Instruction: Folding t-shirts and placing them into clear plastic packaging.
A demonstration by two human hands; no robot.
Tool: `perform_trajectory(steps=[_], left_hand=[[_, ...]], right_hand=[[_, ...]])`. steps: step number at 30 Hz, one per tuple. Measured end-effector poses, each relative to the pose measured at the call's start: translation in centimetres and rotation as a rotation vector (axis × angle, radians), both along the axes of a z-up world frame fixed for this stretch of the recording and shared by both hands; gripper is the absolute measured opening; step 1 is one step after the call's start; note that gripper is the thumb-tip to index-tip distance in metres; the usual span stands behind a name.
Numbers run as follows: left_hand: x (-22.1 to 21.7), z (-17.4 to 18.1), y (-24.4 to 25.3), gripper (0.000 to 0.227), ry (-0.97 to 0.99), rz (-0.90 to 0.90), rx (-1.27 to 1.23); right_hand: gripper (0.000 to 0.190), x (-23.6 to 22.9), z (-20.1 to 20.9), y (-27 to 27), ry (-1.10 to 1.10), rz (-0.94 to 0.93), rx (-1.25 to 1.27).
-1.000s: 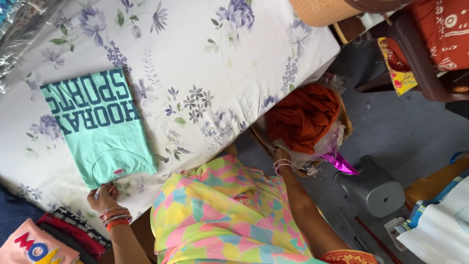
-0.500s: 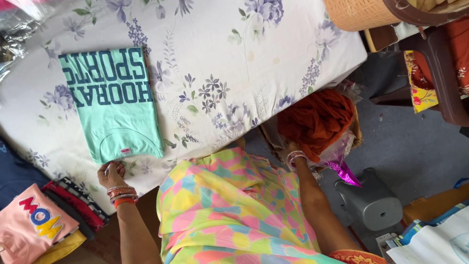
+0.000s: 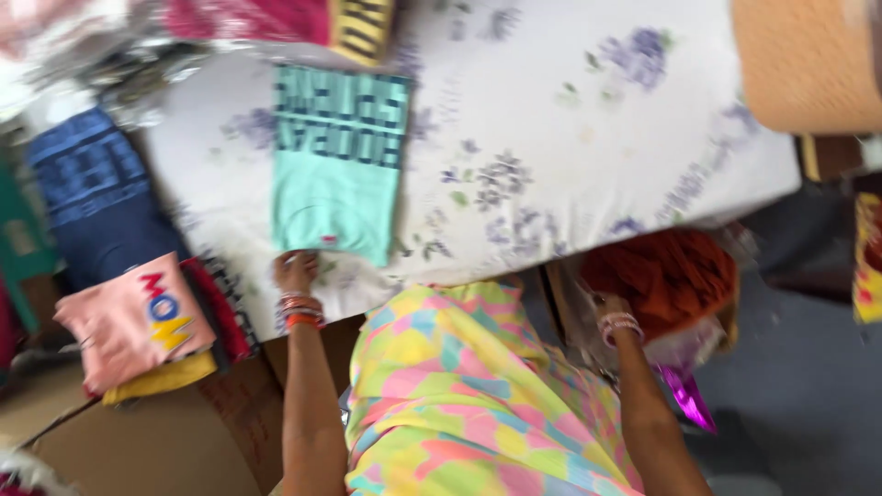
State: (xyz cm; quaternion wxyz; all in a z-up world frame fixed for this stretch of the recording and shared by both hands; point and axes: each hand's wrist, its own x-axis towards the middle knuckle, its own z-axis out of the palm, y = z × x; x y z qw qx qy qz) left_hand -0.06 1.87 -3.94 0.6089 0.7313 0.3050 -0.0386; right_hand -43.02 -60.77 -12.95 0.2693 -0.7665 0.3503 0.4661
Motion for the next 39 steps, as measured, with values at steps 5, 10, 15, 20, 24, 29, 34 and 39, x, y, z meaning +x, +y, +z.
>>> perform_trajectory(steps=[5, 10, 15, 20, 24, 29, 34, 39], left_hand=[[0.7, 1.1, -0.3, 0.019, 0.082, -0.045, -0.255], [1.2, 3.1, 0.2, 0.018, 0.148, -0.130, -0.339], [1.4, 5.8, 0.6, 0.023, 0.182, -0.278, -0.094], [1.9, 7.5, 0.2, 0.037, -0.048, -0.422, 0.347], [1.6, 11.4, -4.5, 0.044, -0.144, -0.667, -0.034], [-0.6, 18.8, -10.2, 0.094, -0.121, -1.130, -0.800], [0.2, 16.7, -8.0, 0.089, -0.077, -0.763, -0.737], [1.5, 9.8, -1.6, 0.049, 0.019, -0.376, -0.602]], right_hand=[[0.031, 1.6, -6.6, 3.9, -0.052, -0.146, -0.200], [0.028, 5.8, 3.0, 6.5, -0.256, -0.263, -0.284], [0.023, 7.1, 6.1, 4.6, -0.695, -0.329, 0.096], [0.030, 16.0, 24.4, 7.4, -0.841, -0.916, 0.823], [0.035, 27.4, 32.4, 16.4, -0.949, -1.048, 0.845], [0.027, 40.6, 27.1, 28.3, -0.924, -0.988, 0.957], [0.033, 45.9, 23.3, 36.3, -0.935, -0.829, 1.052], [0.035, 45.5, 22.7, 34.3, -0.849, -0.454, 0.883]])
